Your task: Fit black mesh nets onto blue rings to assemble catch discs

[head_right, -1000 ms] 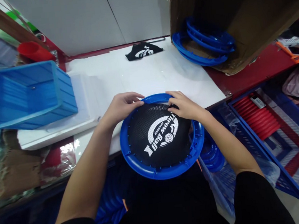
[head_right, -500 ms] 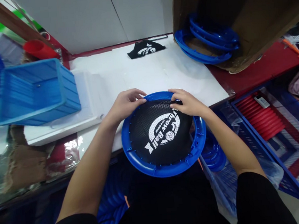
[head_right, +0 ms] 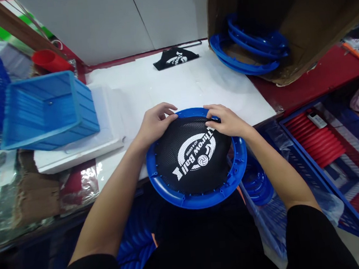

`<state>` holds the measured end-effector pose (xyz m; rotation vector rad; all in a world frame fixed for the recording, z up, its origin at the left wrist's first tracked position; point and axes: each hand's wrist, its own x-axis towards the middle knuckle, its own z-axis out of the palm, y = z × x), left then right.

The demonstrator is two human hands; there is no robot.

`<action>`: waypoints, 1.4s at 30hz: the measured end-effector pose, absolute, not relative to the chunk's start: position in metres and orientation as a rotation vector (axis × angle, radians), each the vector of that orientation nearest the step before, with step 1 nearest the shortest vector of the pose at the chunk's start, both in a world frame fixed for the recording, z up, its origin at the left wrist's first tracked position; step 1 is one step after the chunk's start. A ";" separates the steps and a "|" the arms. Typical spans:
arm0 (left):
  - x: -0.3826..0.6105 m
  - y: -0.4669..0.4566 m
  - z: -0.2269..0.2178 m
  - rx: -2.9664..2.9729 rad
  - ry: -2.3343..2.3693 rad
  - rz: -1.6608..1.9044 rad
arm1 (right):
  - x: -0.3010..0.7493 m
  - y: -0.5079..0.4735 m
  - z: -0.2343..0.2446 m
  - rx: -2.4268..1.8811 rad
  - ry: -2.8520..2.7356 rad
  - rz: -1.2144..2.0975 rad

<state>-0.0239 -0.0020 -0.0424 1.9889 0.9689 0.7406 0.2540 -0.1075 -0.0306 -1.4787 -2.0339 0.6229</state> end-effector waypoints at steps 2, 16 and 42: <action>-0.024 -0.002 -0.043 1.990 0.979 0.737 | 0.254 -0.107 -0.030 -1.468 -2.031 0.631; -0.023 -0.001 -0.045 2.109 0.982 0.694 | 0.254 -0.107 -0.027 -1.482 -1.925 0.719; -0.034 -0.009 -0.029 2.228 0.714 0.564 | 0.240 -0.101 -0.033 -1.464 -1.862 0.734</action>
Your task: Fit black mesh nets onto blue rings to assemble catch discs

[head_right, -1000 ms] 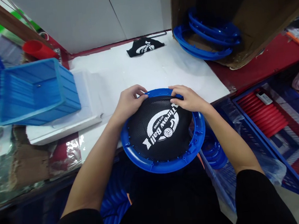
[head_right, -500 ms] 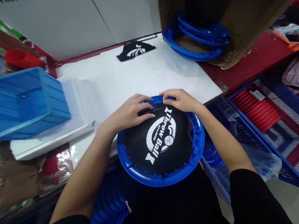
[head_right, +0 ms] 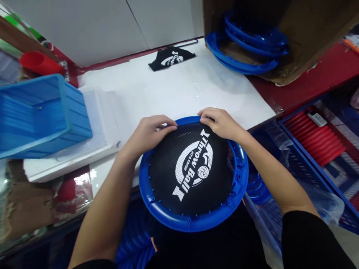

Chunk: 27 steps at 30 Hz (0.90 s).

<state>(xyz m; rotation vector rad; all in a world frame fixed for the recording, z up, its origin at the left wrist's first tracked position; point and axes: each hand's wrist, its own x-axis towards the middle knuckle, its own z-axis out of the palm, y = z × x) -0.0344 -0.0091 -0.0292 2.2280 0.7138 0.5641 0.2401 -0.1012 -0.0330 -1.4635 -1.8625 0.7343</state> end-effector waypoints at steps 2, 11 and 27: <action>-0.033 -0.009 -0.030 2.212 0.736 0.574 | 0.237 -0.102 -0.034 -1.481 -1.860 0.685; -0.029 -0.012 -0.036 2.350 0.771 0.587 | 0.239 -0.101 -0.033 -1.457 -1.872 0.724; -0.033 -0.002 -0.041 2.107 0.772 0.546 | 0.239 -0.102 -0.037 -1.489 -1.756 0.827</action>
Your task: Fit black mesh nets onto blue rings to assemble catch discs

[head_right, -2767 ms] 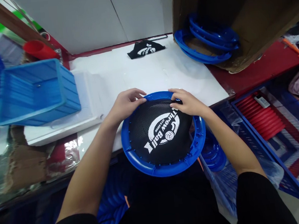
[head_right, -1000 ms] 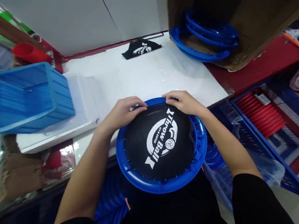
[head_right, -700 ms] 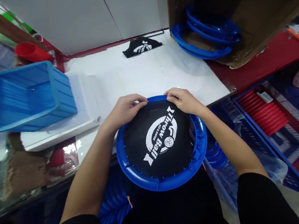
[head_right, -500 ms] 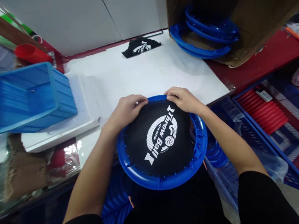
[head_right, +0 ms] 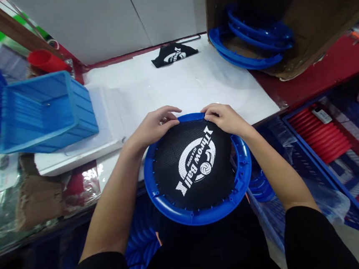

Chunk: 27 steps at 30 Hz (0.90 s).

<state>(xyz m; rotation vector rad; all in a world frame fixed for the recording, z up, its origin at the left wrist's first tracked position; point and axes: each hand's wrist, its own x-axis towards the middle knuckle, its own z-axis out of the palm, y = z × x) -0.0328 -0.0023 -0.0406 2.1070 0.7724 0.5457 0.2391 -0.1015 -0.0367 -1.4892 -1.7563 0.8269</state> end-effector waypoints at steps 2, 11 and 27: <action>-0.033 0.000 -0.041 2.136 0.753 0.535 | 0.240 -0.101 -0.037 -1.490 -1.747 0.846; -0.033 0.006 -0.039 2.184 0.660 0.459 | 0.234 -0.104 -0.035 -1.485 -1.766 0.790; -0.028 -0.026 -0.037 2.739 0.513 0.505 | 0.231 -0.111 -0.038 -1.348 -2.345 0.568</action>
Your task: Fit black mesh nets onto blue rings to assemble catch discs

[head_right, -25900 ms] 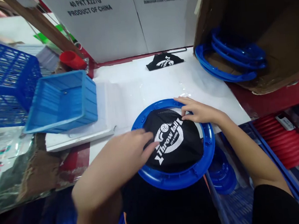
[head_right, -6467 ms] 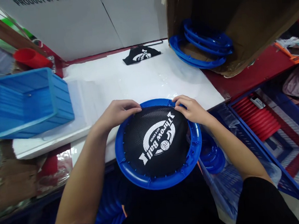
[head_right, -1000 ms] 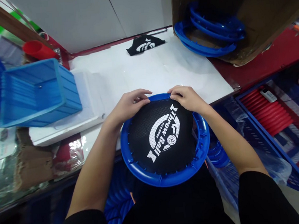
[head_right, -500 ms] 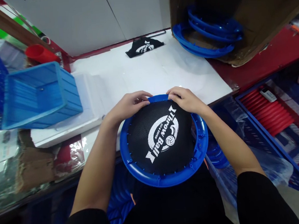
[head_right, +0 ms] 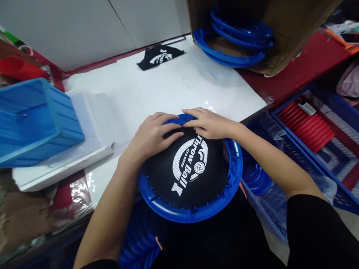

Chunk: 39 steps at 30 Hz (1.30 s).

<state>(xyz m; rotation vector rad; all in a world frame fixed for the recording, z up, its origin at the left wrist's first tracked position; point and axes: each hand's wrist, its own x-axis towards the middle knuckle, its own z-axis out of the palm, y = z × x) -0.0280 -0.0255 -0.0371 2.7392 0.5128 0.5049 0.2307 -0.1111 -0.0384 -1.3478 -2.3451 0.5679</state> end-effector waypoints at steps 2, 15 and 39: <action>-0.026 -0.025 -0.038 2.740 0.503 0.470 | 0.228 -0.109 -0.036 -1.342 -2.420 0.548; -0.021 -0.029 -0.036 2.752 0.514 0.419 | 0.215 -0.098 -0.026 -1.368 -2.268 0.729; -0.005 -0.016 -0.037 2.153 0.860 0.480 | 0.229 -0.066 -0.022 -1.418 -1.997 1.039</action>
